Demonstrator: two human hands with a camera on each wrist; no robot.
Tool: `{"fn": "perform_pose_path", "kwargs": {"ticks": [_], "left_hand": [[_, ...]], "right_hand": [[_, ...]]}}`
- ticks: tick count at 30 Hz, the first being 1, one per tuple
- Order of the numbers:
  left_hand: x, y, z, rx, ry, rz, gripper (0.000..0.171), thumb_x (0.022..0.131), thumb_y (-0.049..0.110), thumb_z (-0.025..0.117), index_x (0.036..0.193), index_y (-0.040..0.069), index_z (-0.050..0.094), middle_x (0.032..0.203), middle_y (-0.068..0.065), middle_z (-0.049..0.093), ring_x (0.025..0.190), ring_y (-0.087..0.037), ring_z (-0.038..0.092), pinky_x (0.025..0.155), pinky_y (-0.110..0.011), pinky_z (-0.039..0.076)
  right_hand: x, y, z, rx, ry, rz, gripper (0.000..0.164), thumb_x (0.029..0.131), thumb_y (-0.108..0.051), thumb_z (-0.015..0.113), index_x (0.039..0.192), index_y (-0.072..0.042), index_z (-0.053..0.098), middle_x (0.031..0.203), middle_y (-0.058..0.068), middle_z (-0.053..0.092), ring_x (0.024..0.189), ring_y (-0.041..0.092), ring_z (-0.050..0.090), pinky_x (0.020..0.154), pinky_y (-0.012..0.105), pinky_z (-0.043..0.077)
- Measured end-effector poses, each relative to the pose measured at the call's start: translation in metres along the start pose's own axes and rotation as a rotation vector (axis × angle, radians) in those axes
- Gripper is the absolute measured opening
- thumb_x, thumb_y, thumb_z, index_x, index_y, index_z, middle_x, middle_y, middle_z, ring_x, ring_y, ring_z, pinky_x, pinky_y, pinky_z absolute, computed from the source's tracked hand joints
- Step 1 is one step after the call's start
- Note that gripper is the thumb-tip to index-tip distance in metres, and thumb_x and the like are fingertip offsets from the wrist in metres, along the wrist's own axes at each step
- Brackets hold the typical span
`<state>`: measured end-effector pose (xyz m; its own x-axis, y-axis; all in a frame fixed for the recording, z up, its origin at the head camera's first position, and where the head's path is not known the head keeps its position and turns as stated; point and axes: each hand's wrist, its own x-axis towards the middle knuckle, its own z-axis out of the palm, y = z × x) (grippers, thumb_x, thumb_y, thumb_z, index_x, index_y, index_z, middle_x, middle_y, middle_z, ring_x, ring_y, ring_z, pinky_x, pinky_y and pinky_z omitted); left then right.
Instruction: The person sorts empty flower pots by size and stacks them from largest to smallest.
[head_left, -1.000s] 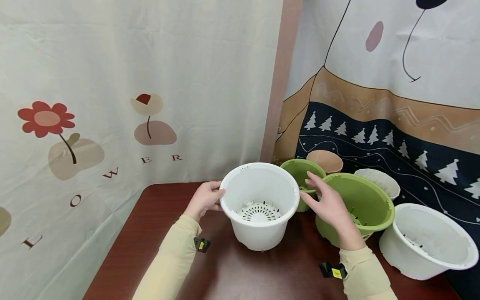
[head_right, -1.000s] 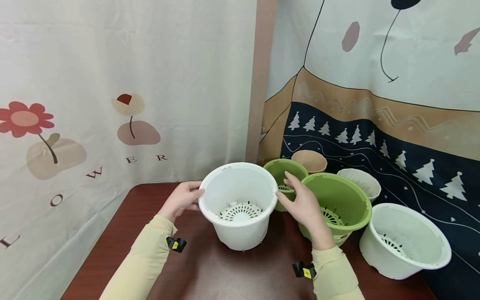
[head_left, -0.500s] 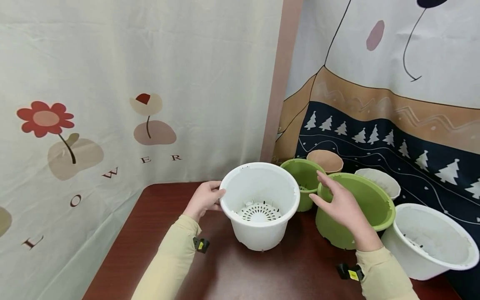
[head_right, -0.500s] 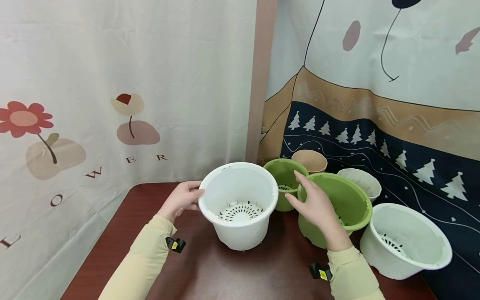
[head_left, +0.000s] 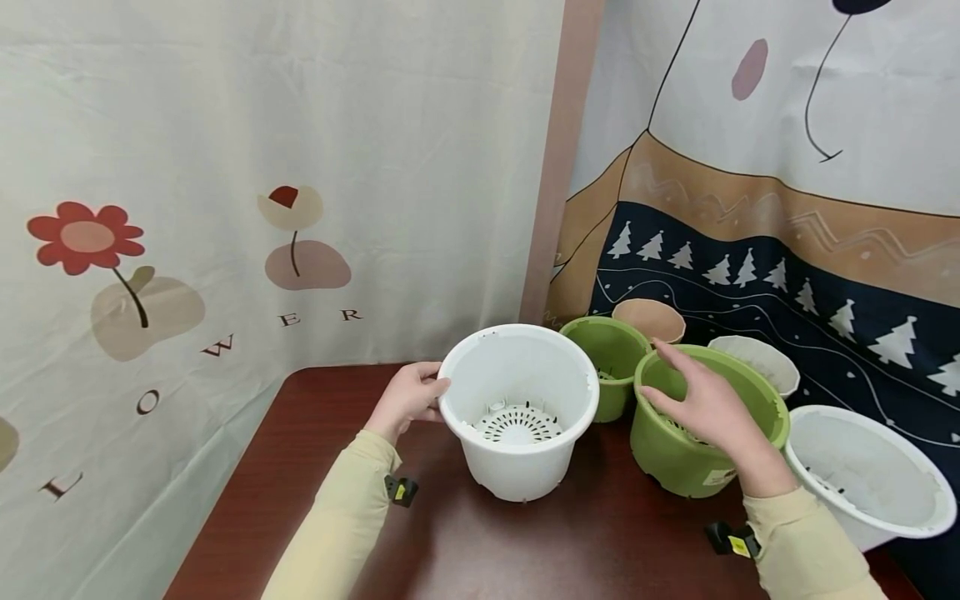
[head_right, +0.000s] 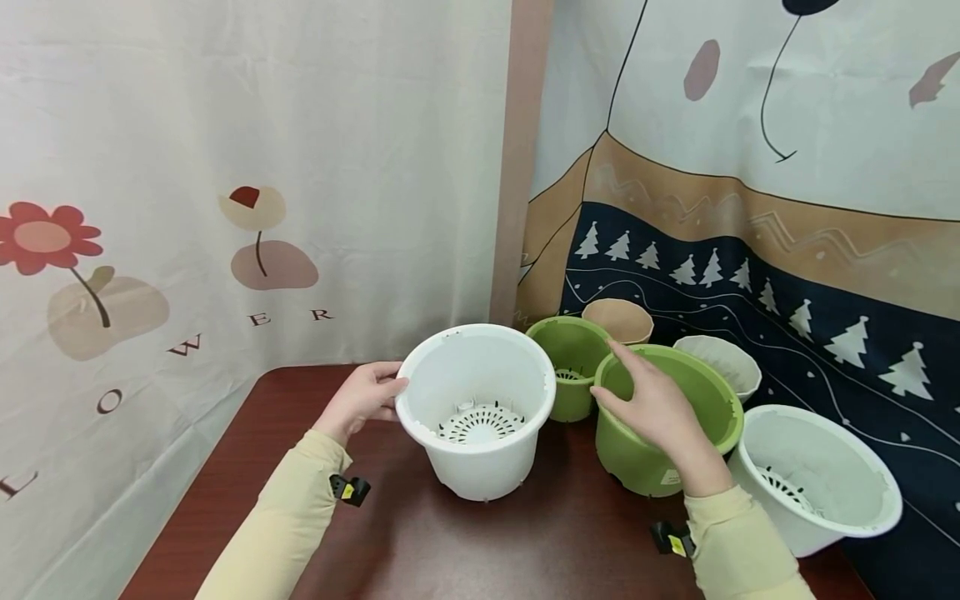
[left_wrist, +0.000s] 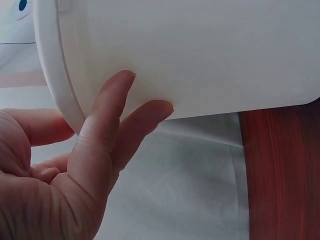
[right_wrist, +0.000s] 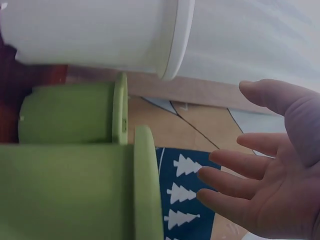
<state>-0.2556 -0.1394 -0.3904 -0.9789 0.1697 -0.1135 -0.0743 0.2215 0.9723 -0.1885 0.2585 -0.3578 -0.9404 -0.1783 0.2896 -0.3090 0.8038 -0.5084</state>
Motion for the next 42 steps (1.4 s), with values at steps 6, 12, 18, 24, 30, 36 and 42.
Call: {"fn": "perform_pose_path", "kwargs": {"ticks": [6,12,18,24,30,36,42], "left_hand": [[0.000,0.001,0.000,-0.009,-0.006,0.001,0.038,0.099,0.000,0.054,0.135,-0.009,0.052,0.115,-0.035,0.062,0.093,-0.047,0.067,0.065,-0.044,0.062],[0.000,0.000,0.000,0.000,-0.007,0.003,0.037,0.099,0.001,0.054,0.135,-0.009,0.053,0.113,-0.034,0.063,0.090,-0.045,0.068,0.065,-0.044,0.062],[-0.001,0.001,0.000,0.007,0.001,0.001,0.038,0.099,0.001,0.055,0.135,-0.009,0.052,0.115,-0.034,0.062,0.091,-0.046,0.068,0.065,-0.043,0.062],[-0.001,0.002,0.000,0.011,0.000,-0.004,0.038,0.099,0.002,0.054,0.135,-0.009,0.052,0.115,-0.034,0.062,0.092,-0.046,0.068,0.065,-0.043,0.062],[-0.002,0.002,0.000,0.015,0.005,-0.009,0.038,0.099,0.002,0.054,0.136,-0.008,0.052,0.116,-0.034,0.062,0.092,-0.046,0.067,0.065,-0.043,0.062],[-0.001,0.002,0.001,0.020,0.010,-0.019,0.039,0.100,0.002,0.054,0.137,-0.008,0.051,0.118,-0.033,0.062,0.092,-0.045,0.068,0.065,-0.042,0.062],[-0.001,0.002,0.001,0.019,0.013,-0.016,0.039,0.099,0.002,0.055,0.137,-0.008,0.051,0.118,-0.033,0.062,0.090,-0.044,0.068,0.065,-0.043,0.062]], "right_hand": [[0.001,0.013,-0.015,-0.074,-0.014,0.000,0.074,0.093,-0.030,0.071,0.148,0.007,0.037,0.143,0.033,0.043,0.124,0.053,0.045,0.097,0.066,0.041],[0.002,0.028,-0.029,-0.106,-0.054,0.053,0.079,0.094,-0.032,0.069,0.150,0.008,0.031,0.141,0.038,0.041,0.121,0.057,0.045,0.095,0.068,0.041],[0.003,0.041,-0.042,-0.166,-0.070,0.099,0.081,0.095,-0.038,0.066,0.149,0.010,0.030,0.140,0.039,0.040,0.120,0.058,0.043,0.093,0.069,0.041],[0.005,0.057,-0.053,-0.198,-0.093,0.153,0.083,0.096,-0.042,0.063,0.149,0.012,0.027,0.138,0.042,0.039,0.120,0.059,0.042,0.093,0.071,0.039],[0.006,0.075,-0.061,-0.216,-0.138,0.193,0.084,0.097,-0.042,0.061,0.147,0.014,0.026,0.135,0.045,0.039,0.119,0.061,0.040,0.094,0.071,0.038],[0.006,0.088,-0.066,-0.229,-0.179,0.219,0.081,0.098,-0.041,0.059,0.144,0.018,0.027,0.133,0.047,0.038,0.118,0.063,0.040,0.093,0.072,0.038],[0.009,0.100,-0.071,-0.208,-0.232,0.252,0.081,0.098,-0.040,0.058,0.142,0.021,0.026,0.131,0.049,0.037,0.114,0.064,0.041,0.089,0.069,0.043]]}}
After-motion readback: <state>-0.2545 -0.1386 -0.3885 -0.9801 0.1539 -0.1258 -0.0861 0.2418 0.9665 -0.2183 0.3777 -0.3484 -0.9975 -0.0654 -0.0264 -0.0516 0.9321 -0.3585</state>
